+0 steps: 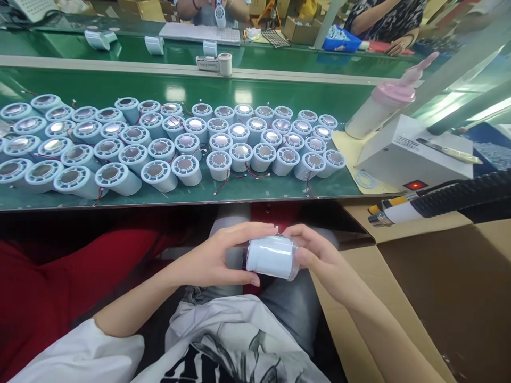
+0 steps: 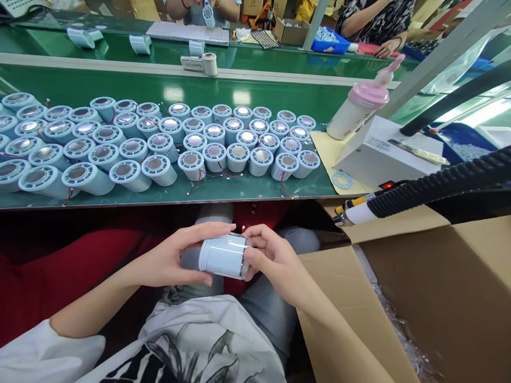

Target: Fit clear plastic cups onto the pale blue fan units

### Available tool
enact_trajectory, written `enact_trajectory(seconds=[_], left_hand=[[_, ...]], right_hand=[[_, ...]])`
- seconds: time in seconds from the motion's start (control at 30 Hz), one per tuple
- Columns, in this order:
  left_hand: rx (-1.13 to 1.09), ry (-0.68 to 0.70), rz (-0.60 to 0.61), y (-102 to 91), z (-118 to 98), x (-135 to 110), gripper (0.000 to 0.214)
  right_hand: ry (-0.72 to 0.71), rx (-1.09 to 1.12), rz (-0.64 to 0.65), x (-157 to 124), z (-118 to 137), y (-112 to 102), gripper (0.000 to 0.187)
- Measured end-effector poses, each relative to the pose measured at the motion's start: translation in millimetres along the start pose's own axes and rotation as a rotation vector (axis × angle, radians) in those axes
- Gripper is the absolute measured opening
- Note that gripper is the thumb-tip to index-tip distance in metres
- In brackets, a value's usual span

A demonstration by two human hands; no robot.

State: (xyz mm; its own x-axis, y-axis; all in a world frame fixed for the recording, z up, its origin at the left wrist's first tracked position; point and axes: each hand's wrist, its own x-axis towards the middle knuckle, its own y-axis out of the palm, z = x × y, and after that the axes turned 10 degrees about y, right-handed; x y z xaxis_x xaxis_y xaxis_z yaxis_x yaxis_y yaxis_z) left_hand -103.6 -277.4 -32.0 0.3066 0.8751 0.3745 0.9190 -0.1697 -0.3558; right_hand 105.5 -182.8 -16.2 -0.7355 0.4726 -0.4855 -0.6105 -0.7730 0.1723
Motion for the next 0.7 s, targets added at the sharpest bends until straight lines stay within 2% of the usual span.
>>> enact_trajectory(seconds=[0.37,0.6,0.7], left_hand=[[-0.02,0.056,0.021,-0.7,0.1,0.6,0.08],[-0.061,0.085,0.01,-0.9,0.3,1.7,0.076],[-0.061,0.072,-0.011,1.1,-1.1,1.2,0.072]], right_hand=[[0.257,0.132,0.024,4.9,-2.5,7.5,0.055],[0.395,0.251,0.146,8.0,-0.4,10.1,0.054],[0.501,0.248,0.198,9.3,-1.3,10.8,0.069]])
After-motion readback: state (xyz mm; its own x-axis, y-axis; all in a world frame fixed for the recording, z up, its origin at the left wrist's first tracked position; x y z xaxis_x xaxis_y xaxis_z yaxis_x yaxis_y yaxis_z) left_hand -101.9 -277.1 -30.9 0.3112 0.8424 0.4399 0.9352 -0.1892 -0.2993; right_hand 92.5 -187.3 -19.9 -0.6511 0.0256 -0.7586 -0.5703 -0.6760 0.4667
